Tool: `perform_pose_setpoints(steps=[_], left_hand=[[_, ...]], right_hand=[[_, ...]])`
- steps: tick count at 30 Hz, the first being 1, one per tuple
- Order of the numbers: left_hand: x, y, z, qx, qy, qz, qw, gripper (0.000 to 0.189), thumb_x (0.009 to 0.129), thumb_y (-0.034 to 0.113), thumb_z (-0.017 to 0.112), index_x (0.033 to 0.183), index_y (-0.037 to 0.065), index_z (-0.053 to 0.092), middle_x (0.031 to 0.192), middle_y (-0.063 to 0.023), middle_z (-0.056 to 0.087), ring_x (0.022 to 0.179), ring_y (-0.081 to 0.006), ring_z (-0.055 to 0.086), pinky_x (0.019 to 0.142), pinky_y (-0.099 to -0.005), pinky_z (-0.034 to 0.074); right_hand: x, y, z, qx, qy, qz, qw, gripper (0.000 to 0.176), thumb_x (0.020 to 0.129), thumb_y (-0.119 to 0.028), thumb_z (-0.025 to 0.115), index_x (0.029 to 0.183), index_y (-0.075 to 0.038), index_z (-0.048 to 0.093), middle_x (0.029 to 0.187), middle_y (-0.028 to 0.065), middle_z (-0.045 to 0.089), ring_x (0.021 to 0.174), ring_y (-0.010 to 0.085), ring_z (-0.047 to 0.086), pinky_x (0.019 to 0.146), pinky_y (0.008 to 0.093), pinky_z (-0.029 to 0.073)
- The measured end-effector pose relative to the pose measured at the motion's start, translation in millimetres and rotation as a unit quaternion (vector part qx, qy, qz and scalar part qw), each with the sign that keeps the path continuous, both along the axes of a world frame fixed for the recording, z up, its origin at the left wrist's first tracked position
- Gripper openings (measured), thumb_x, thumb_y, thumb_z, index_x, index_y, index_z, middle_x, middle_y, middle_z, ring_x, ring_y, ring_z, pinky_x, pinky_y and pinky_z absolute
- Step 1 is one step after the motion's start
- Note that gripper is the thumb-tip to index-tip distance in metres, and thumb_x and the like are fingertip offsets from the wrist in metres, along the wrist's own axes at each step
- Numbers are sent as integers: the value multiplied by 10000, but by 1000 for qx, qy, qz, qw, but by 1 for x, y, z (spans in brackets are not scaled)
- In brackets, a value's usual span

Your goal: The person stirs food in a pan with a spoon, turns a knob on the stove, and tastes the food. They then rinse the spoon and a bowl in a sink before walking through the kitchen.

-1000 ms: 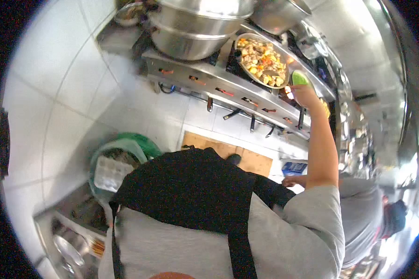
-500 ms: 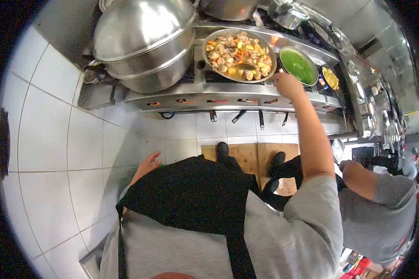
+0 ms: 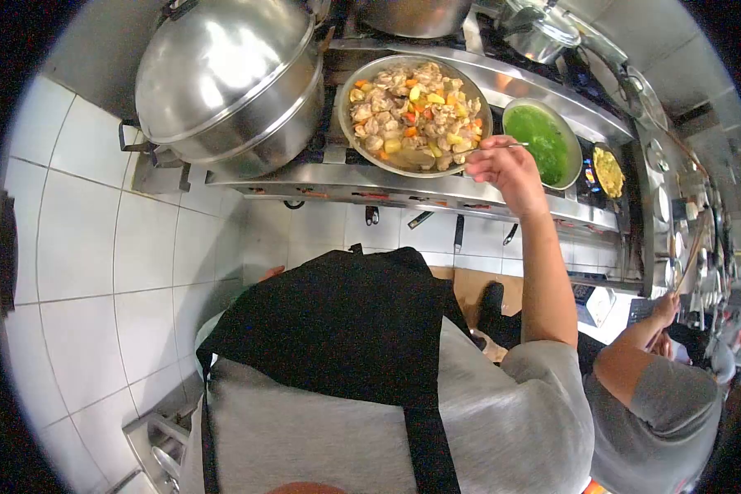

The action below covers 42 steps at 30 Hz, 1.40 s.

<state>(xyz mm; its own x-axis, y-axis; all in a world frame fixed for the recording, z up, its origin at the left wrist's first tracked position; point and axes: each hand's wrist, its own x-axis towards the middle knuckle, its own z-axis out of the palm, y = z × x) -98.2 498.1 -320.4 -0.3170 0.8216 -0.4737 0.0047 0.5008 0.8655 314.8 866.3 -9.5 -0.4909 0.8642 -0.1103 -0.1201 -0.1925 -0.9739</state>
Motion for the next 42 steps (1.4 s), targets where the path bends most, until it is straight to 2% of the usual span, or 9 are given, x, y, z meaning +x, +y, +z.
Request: perform_pose_setpoints(steps=[4, 10, 17, 20, 24, 25, 27, 31, 42], left_hand=[[15, -20, -20, -20, -28, 39, 999, 492, 915, 354, 527, 1307, 62, 467, 1232, -162, 555, 1112, -315, 536, 944, -385, 428], [33, -62, -37, -79, -34, 53, 995, 481, 918, 351, 516, 1301, 63, 472, 1229, -162, 558, 1110, -312, 538, 943, -384, 429], [51, -104, -46, -125, -38, 60, 990, 469, 922, 348, 504, 1295, 64, 477, 1225, -161, 560, 1108, -308, 540, 942, -382, 430], [58, -117, -48, -136, -39, 61, 988, 464, 923, 346, 498, 1292, 65, 480, 1223, -161, 561, 1107, -306, 541, 942, -381, 430], [66, -134, -49, -147, -41, 63, 986, 458, 925, 344, 491, 1288, 65, 483, 1221, -161, 563, 1106, -304, 543, 941, -380, 431], [68, -137, -50, -149, -42, 64, 986, 456, 926, 343, 489, 1287, 65, 484, 1221, -161, 563, 1106, -303, 543, 941, -380, 431], [71, -145, -51, -153, -40, 65, 985, 453, 927, 342, 486, 1285, 66, 486, 1220, -161, 564, 1105, -302, 544, 941, -379, 431], [78, -158, -56, -161, -39, 63, 984, 447, 929, 340, 478, 1282, 66, 489, 1217, -161, 566, 1104, -300, 545, 940, -378, 432], [84, -190, -79, -169, -30, 59, 983, 431, 935, 335, 459, 1272, 68, 498, 1211, -160, 570, 1101, -293, 548, 939, -375, 434]], right_hand=[[-16, 5, 8, 276, -328, -66, 901, 122, 934, -139, 526, 921, -22, 562, 810, 77, 597, 619, 122, 573, 528, 232, 447], [-15, 17, 15, 405, -157, -20, 900, 81, 929, -37, 496, 943, 8, 561, 910, 85, 548, 621, 116, 573, 550, 237, 469], [-30, 2, 14, 302, -167, 35, 938, 57, 907, -44, 535, 920, -3, 573, 930, 96, 559, 718, 168, 602, 612, 277, 499], [-40, 2, -15, 502, -236, 86, 828, 82, 837, -37, 587, 919, -37, 592, 955, 137, 564, 894, 322, 581, 773, 366, 484], [-41, 6, -44, 528, -222, 42, 819, 84, 829, -46, 601, 912, -44, 594, 925, 138, 565, 895, 329, 570, 774, 369, 480], [-36, 15, -50, 537, -220, -8, 814, 67, 869, -72, 585, 928, -41, 583, 901, 114, 585, 817, 265, 597, 717, 339, 493], [-25, 34, -60, 244, -152, -89, 953, 115, 934, -137, 533, 948, -27, 563, 873, 84, 601, 707, 178, 597, 648, 294, 500], [-3, 58, -23, 214, -77, -139, 964, 258, 982, -260, 457, 991, -15, 538, 857, 77, 600, 635, 122, 579, 593, 260, 510], [14, 125, -16, 208, -14, -270, 940, 236, 965, -266, 483, 975, -37, 544, 840, 59, 584, 603, 120, 575, 497, 256, 475]])
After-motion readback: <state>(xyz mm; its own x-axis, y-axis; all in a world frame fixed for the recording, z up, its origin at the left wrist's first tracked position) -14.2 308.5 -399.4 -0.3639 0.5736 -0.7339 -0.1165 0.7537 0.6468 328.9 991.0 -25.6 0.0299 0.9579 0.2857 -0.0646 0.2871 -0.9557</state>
